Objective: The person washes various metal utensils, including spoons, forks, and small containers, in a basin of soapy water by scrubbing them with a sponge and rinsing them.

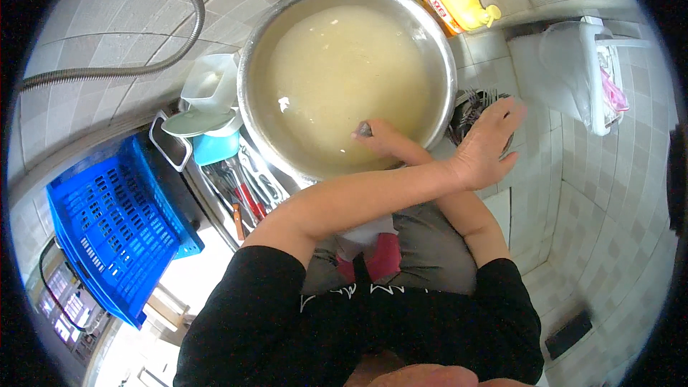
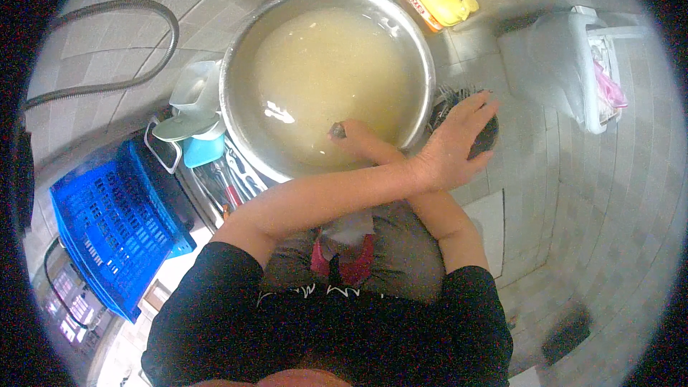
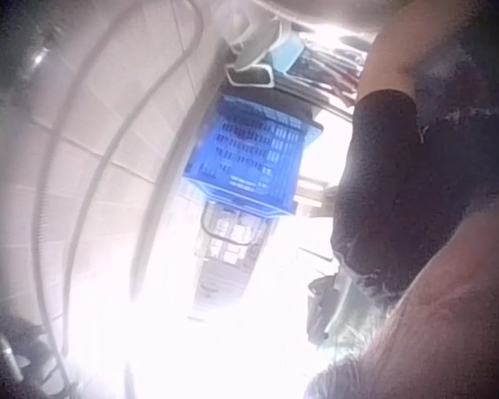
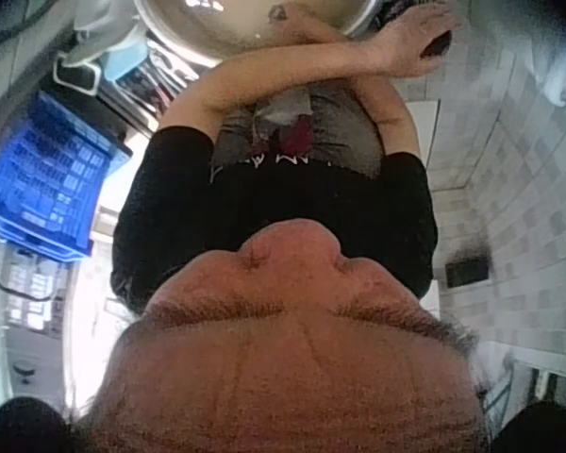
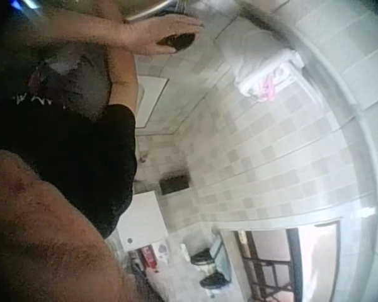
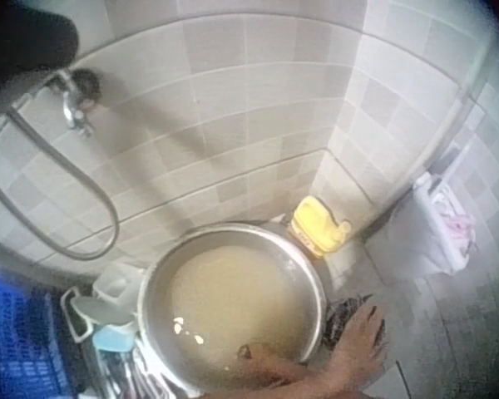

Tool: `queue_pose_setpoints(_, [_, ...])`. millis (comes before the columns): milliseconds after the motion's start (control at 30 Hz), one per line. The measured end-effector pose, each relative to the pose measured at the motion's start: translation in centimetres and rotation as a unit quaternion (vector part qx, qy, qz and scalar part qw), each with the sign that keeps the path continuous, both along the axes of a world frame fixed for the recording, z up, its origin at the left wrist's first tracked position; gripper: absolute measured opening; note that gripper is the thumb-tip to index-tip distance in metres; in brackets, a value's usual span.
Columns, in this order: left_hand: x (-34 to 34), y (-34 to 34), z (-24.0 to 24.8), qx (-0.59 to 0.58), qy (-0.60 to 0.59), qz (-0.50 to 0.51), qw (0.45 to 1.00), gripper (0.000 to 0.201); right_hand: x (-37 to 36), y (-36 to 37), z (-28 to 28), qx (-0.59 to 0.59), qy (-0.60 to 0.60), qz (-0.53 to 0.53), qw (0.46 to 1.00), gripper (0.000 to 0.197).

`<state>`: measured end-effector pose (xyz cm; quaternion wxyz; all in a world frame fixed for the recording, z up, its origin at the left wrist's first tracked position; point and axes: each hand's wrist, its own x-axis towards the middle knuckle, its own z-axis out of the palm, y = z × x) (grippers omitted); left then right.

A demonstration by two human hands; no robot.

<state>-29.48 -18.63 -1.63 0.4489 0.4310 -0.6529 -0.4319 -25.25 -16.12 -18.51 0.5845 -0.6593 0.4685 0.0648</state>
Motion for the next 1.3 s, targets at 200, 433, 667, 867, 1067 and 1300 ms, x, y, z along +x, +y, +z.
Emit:
queue_pose_setpoints(200, [6.8,-2.1,-0.1,-0.041,0.035,0.054,0.997,0.056,-0.3,-1.3,1.2,-0.112,0.05,-0.093,0.988,0.033])
queue_pose_setpoints(433, [22.5,-1.3,-13.9,0.189,-0.187,0.224,0.938,0.045,-2.6,-8.5,-0.8,-0.265,0.108,-0.095,0.953,0.053])
queue_pose_setpoints(667, [28.3,2.9,-21.7,0.298,-0.511,-0.029,0.806,0.048,-0.5,-10.4,-3.8,-0.253,0.266,0.083,0.927,0.053])
queue_pose_setpoints(867, [24.5,3.6,-21.4,0.479,-0.459,0.014,0.748,0.052,1.7,-6.2,-6.4,-0.263,0.21,0.219,0.916,0.039])
queue_pose_setpoints(1067, [26.3,6.8,-22.7,0.456,-0.469,-0.062,0.754,0.052,4.9,-2.5,-3.0,-0.177,0.121,0.21,0.954,0.034])
queue_pose_setpoints(1300, [24.7,7.3,-21.0,0.453,-0.343,-0.042,0.822,0.046,1.9,-0.8,-1.5,-0.232,0.157,0.316,0.906,0.037])
